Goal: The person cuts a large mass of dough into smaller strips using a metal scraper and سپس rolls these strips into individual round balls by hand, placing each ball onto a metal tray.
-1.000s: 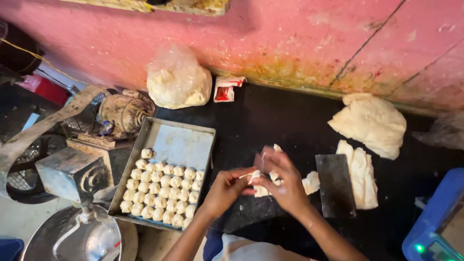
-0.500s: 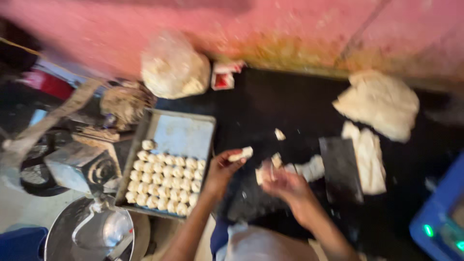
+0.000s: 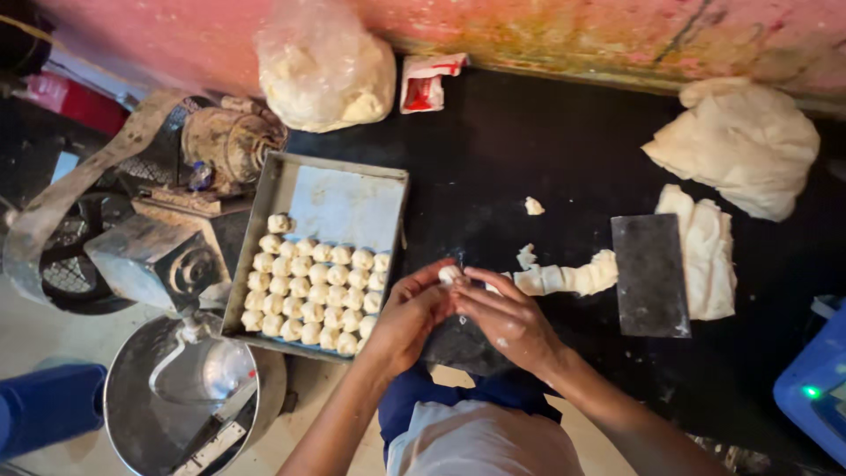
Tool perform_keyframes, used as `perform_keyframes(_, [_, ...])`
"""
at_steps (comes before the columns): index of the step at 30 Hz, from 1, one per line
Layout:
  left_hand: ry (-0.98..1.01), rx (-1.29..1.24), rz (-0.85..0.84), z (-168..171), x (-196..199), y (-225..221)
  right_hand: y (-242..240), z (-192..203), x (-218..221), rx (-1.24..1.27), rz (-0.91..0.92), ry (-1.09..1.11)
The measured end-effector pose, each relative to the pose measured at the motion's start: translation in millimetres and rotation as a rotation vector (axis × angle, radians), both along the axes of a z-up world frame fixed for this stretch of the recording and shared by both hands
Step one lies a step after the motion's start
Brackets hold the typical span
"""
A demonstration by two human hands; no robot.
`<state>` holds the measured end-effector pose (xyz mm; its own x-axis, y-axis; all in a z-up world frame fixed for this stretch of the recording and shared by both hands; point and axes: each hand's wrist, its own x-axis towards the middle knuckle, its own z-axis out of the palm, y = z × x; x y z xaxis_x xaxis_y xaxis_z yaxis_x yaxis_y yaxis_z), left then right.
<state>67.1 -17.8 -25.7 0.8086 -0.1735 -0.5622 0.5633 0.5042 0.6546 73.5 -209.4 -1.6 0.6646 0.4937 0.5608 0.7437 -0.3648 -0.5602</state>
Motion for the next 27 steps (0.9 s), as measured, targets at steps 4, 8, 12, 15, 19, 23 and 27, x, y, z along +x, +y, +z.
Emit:
perform_keyframes(4, [-0.082, 0.054, -0.136, 9, -13, 29, 23, 2, -2, 0.095, -0.051, 0.113])
perform_keyframes(8, [-0.475, 0.494, -0.237, 9, -27, 60, 59, 5, 23, 0.453, -0.115, 0.909])
perform_keyframes(12, [-0.206, 0.229, -0.029, -1, -32, 92, 103, 8, 4, 0.389, -0.144, 0.685])
perform_keyframes(15, [-0.077, -0.107, 0.08, -8, -36, 121, 136, 5, -24, 0.119, -0.149, 0.37])
perform_keyframes(19, [-0.131, -0.047, -0.026, -15, -39, 156, 168, -5, -19, 0.086, -0.15, 0.324])
perform_keyframes(23, [-0.488, 0.228, -0.193, -18, -37, 190, 194, -13, 7, 0.459, -0.061, 1.149])
perform_keyframes(27, [-0.228, 0.103, -0.133, -20, -26, 213, 229, -20, -9, 0.764, -0.14, 1.541])
